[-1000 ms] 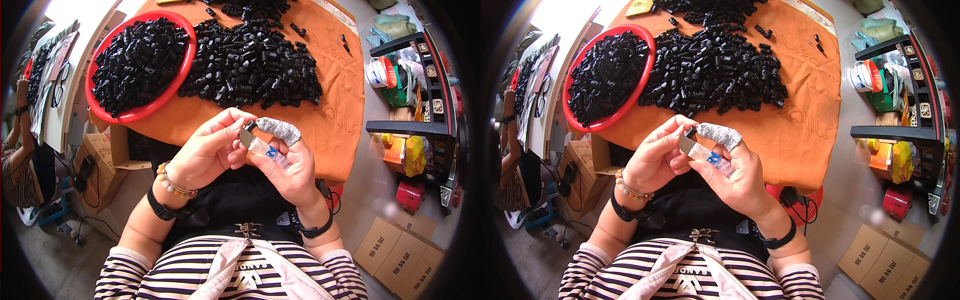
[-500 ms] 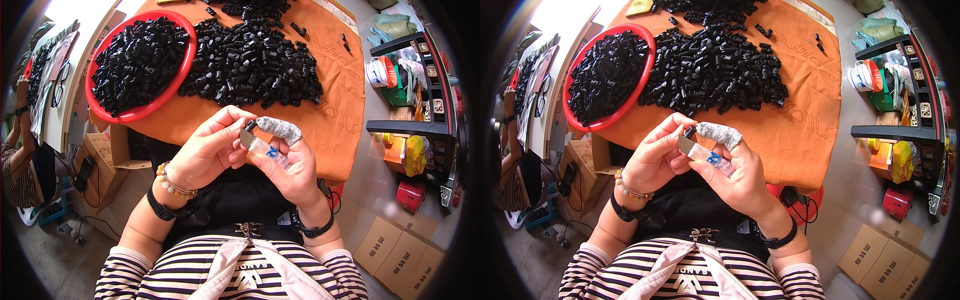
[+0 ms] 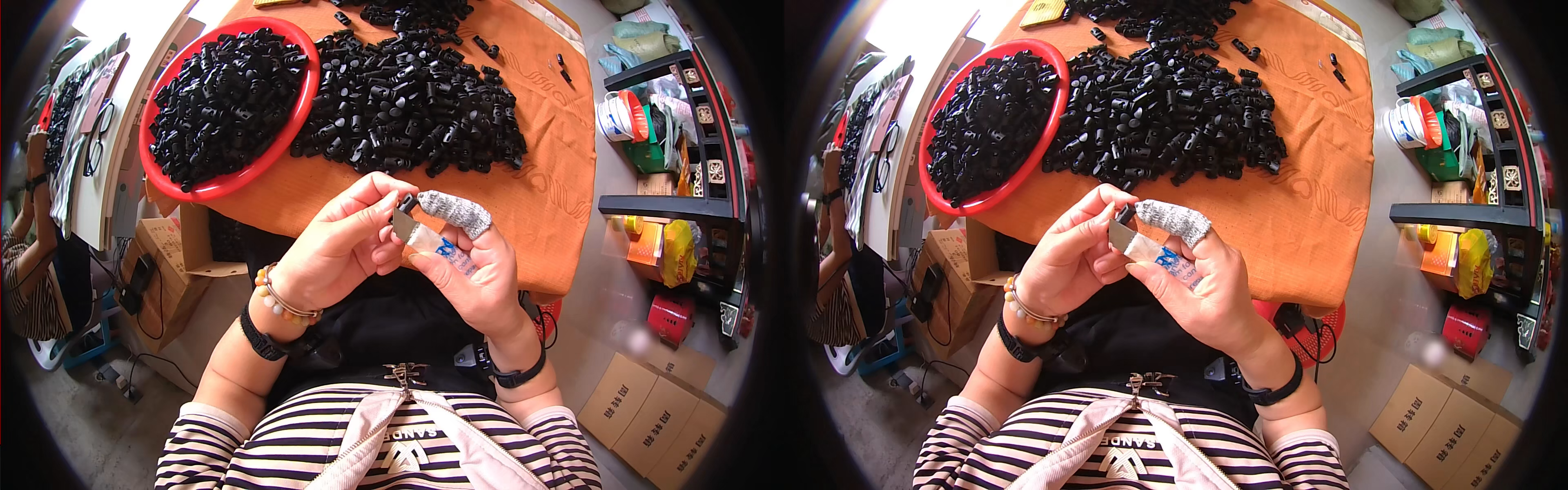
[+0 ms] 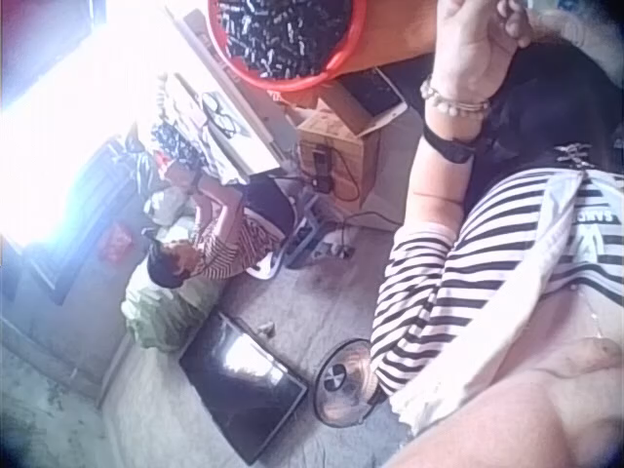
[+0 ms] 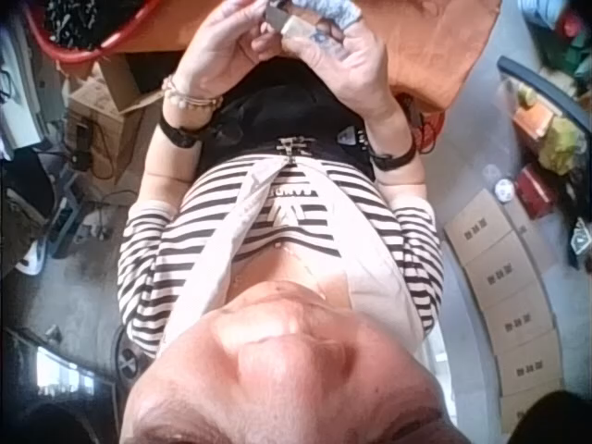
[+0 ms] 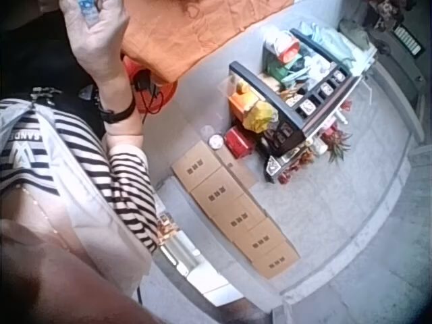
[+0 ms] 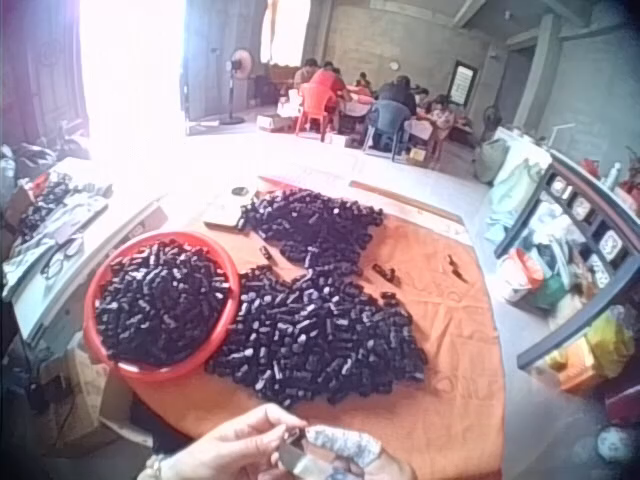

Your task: Using a small hand blade to scrape excess material or smooth the surface of small black shoe components.

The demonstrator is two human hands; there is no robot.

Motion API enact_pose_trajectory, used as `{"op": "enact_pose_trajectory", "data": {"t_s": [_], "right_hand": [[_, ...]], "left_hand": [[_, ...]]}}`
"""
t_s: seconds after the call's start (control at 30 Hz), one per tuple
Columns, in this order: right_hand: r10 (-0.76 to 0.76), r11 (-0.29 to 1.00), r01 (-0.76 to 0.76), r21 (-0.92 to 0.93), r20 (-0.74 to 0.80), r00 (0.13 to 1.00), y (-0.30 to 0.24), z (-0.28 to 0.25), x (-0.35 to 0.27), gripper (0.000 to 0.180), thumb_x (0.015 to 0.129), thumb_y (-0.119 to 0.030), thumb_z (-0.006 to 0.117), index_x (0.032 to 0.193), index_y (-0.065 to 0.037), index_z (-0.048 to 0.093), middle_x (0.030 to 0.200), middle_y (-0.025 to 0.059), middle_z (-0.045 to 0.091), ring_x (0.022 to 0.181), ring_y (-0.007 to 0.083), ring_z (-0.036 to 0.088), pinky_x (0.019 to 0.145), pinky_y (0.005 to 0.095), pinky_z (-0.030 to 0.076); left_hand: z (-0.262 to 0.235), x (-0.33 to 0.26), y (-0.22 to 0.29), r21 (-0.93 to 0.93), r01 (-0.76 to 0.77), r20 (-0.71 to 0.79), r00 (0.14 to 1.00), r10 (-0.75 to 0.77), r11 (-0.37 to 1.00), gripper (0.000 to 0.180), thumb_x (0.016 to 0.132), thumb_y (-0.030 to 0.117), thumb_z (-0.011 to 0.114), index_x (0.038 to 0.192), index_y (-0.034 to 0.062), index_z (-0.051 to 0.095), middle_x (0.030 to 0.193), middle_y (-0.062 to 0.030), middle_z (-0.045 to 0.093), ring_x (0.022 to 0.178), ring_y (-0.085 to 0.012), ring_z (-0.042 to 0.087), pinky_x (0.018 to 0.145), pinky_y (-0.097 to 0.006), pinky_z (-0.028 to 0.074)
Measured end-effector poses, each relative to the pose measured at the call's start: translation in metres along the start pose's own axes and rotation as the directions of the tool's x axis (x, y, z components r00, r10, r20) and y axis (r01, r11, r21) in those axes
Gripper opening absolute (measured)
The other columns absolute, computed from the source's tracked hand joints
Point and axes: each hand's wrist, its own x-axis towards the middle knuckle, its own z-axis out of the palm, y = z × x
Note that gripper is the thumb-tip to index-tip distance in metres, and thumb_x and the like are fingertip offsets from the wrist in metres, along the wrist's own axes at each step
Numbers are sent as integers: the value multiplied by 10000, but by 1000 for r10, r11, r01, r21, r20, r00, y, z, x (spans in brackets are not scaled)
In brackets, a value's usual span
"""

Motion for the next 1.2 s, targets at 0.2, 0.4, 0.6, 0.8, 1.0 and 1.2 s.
{"op": "enact_pose_trajectory", "data": {"t_s": [0.2,0.4,0.6,0.8,1.0,1.2], "right_hand": [[-4,1000,4,-16,7,1000,1,-1,1,391,839,-7,582,1204,35,448,1041,104,592,961,120,572,837,239,457],[-26,999,25,-24,-5,1000,2,0,2,374,848,-20,574,1198,35,454,1050,111,593,954,120,576,836,240,457],[-22,1000,22,-4,-12,1000,1,1,2,377,842,-13,580,1195,34,455,1040,108,600,950,115,576,830,236,456],[-33,999,32,-31,-13,999,3,0,1,389,832,-12,593,1194,33,455,1016,100,606,937,112,578,814,233,460],[0,999,0,-33,6,1000,1,-2,1,373,845,-32,582,1193,25,459,999,93,611,929,106,579,803,228,463],[-17,1000,17,3,-17,1000,4,1,1,362,854,-42,573,1195,20,465,1003,87,613,919,99,578,796,223,464]], "left_hand": [[-2,0,1,4,5,0,1000,-5,1000,275,906,175,503,1149,62,441,732,18,503,544,-40,391,499,-194,335],[-3,0,2,18,15,0,1000,-15,1000,231,927,174,468,1129,63,453,721,12,504,527,-43,382,488,-197,329],[-3,1,2,0,17,9,1000,-17,1000,240,919,176,484,1129,62,453,737,9,511,537,-42,391,493,-195,338],[-2,0,1,7,-9,21,1000,9,1000,254,910,170,501,1138,72,451,776,13,518,555,-38,401,503,-188,343],[-1,0,2,30,-20,41,999,19,999,205,927,181,480,1113,96,483,767,27,501,585,-37,424,525,-189,350],[-2,0,3,30,-9,53,999,7,1000,178,939,197,468,1091,114,513,740,41,483,614,-39,448,546,-194,359]]}}
